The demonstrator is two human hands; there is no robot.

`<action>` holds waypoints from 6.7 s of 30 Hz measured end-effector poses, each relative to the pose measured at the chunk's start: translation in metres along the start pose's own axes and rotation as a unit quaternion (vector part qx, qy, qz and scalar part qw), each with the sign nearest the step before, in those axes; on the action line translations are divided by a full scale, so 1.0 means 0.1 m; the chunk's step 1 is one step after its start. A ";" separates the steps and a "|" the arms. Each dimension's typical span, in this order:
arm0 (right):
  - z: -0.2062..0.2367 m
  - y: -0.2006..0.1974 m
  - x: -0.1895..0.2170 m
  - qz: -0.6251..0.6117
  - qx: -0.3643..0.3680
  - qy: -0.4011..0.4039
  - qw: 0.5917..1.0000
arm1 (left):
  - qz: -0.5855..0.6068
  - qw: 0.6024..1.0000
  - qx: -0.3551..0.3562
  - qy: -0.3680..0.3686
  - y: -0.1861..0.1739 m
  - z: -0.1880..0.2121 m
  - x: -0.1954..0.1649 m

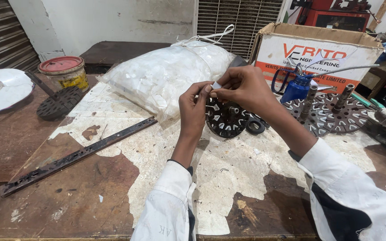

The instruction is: The person sits at a workbench fitting small white pieces into the slots of a black circular clutch plate. They press each piece into place by hand, use scissors to trim pieces to size, and continue fitting pieces around the disc.

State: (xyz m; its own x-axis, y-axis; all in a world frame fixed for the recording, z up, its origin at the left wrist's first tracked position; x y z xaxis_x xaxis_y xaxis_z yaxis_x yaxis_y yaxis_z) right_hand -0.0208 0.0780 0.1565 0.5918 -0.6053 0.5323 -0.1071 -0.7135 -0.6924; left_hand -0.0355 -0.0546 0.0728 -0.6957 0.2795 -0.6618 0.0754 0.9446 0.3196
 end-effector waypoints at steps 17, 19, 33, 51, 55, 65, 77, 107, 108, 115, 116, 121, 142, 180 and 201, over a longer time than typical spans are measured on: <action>-0.05 0.17 -0.23 -0.161 0.030 0.024 0.986 | -0.066 0.998 -0.010 -0.011 0.03 -0.01 -0.02; -0.07 0.18 -0.28 -0.173 0.035 0.031 0.984 | -0.074 0.997 -0.015 -0.009 0.04 -0.01 -0.01; -0.03 0.13 -0.21 -0.179 0.046 0.004 0.983 | -0.071 0.997 0.003 0.012 0.11 0.02 -0.08; 0.22 -0.06 0.24 0.145 -0.054 -0.282 0.947 | 0.112 0.985 0.100 -0.082 0.13 -0.06 0.07; 0.23 -0.06 0.24 0.156 -0.072 -0.295 0.940 | 0.133 0.979 0.113 -0.103 0.13 -0.07 0.13; -0.10 -0.25 -0.80 0.273 0.069 0.103 0.954 | 0.087 0.994 0.025 -0.059 -0.01 -0.12 0.27; 0.19 -0.04 -1.95 0.403 0.248 0.293 0.831 | 0.060 0.996 -0.012 -0.066 -0.05 -0.10 0.29; 0.03 0.08 -0.34 0.129 0.168 0.026 0.977 | 0.160 0.966 -0.183 -0.090 -0.40 -0.10 0.45; 0.04 0.08 -0.40 0.185 0.174 0.046 0.966 | 0.163 0.964 -0.190 -0.091 -0.41 -0.09 0.45; 0.19 0.15 -0.36 0.148 0.294 0.031 0.944 | 0.220 0.945 -0.221 -0.097 -0.45 -0.07 0.48; 0.21 0.13 -0.41 0.167 0.306 0.056 0.936 | 0.227 0.943 -0.225 -0.095 -0.47 -0.07 0.48; 0.24 0.10 -0.50 0.174 0.324 0.104 0.924 | 0.237 0.939 -0.229 -0.095 -0.47 -0.09 0.50; 0.29 0.27 -0.36 0.010 0.290 0.150 0.945 | 0.171 0.953 -0.236 -0.080 -0.51 -0.06 0.40; 0.14 0.20 -0.45 -0.044 0.219 0.143 0.964 | 0.210 0.949 -0.195 -0.134 -0.38 -0.09 0.45; -0.04 -0.35 -1.14 0.265 0.130 0.134 0.946 | 0.198 0.976 -0.059 -0.071 -0.01 -0.15 0.28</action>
State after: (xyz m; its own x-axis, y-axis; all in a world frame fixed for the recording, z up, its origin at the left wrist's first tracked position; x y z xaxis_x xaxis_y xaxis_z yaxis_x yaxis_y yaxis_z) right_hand -0.0879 0.1706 0.1224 0.2830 -0.9461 0.1576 -0.1118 -0.1957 -0.9743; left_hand -0.0655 -0.0505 0.0638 -0.5213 0.6482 -0.5551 0.2298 0.7331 0.6401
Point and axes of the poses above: each hand's wrist, its own z-axis away from the middle knuckle, its own y-axis out of the palm, x = y × z, the point moved 9 cm from there along -z, towards the middle knuckle, and after that the axes turned 4 degrees about z, right-handed, at the moved point
